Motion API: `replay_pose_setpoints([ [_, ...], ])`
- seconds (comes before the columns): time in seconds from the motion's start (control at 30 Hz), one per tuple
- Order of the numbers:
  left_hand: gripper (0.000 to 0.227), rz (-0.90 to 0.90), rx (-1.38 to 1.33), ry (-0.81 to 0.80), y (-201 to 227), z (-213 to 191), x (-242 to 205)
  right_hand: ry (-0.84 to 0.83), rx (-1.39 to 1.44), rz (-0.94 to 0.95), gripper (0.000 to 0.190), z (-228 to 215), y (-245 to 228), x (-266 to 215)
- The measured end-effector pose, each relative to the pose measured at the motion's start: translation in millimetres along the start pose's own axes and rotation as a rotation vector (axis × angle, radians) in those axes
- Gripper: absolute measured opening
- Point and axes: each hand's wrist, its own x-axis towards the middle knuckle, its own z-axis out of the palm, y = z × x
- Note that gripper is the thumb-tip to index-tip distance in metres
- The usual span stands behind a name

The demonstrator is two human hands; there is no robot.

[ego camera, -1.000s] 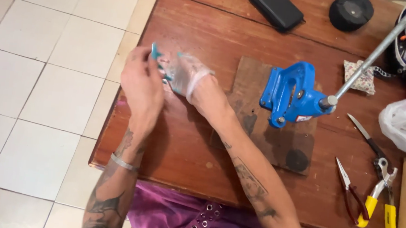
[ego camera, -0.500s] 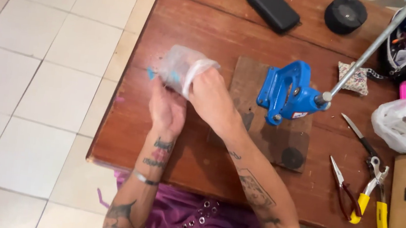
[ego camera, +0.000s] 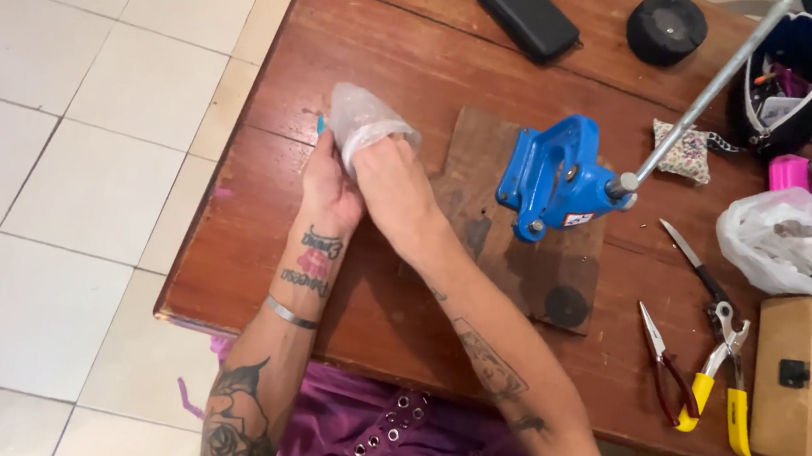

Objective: Trimming material and installing metal eyelets using a hand press to assemble a garment

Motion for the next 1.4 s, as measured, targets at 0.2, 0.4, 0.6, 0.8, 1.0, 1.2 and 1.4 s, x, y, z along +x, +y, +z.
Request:
replay_pose_setpoints([
  [0.2,0.042,0.003,-0.117,0.008,-3.5,-11.6,21.8,-0.045,-0.052,-0.072,0.011,-24.1,-12.6,1.3],
  [0.4,0.041,0.120,-0.071,0.033,-7.5,-1.3,10.2,0.089,-0.047,0.068,0.023,-45.1,-38.5,16.0],
  [0.6,0.035,0.360,0.194,0.106,-11.7,57.4,-46.2,0.073,0.378,0.422,0.033,-26.7,-26.1,17.2],
  [0.8,0.034,0.344,0.088,0.268,-31.3,27.3,13.8,0.212,0.401,0.624,0.024,-19.8,-6.5,21.5],
  [1.0,0.041,0.251,-0.268,0.310,-34.6,12.8,35.0,0.174,0.200,0.681,0.013,-8.1,32.7,45.3],
  [1.2,0.022,0.304,-0.359,0.286,-25.0,27.2,41.0,0.021,-0.103,0.226,0.023,-43.7,20.6,64.0],
  [1.4,0.023,0.422,-0.015,0.479,-0.1,54.5,26.0,-0.100,-0.113,0.234,0.037,-68.4,19.9,94.3],
])
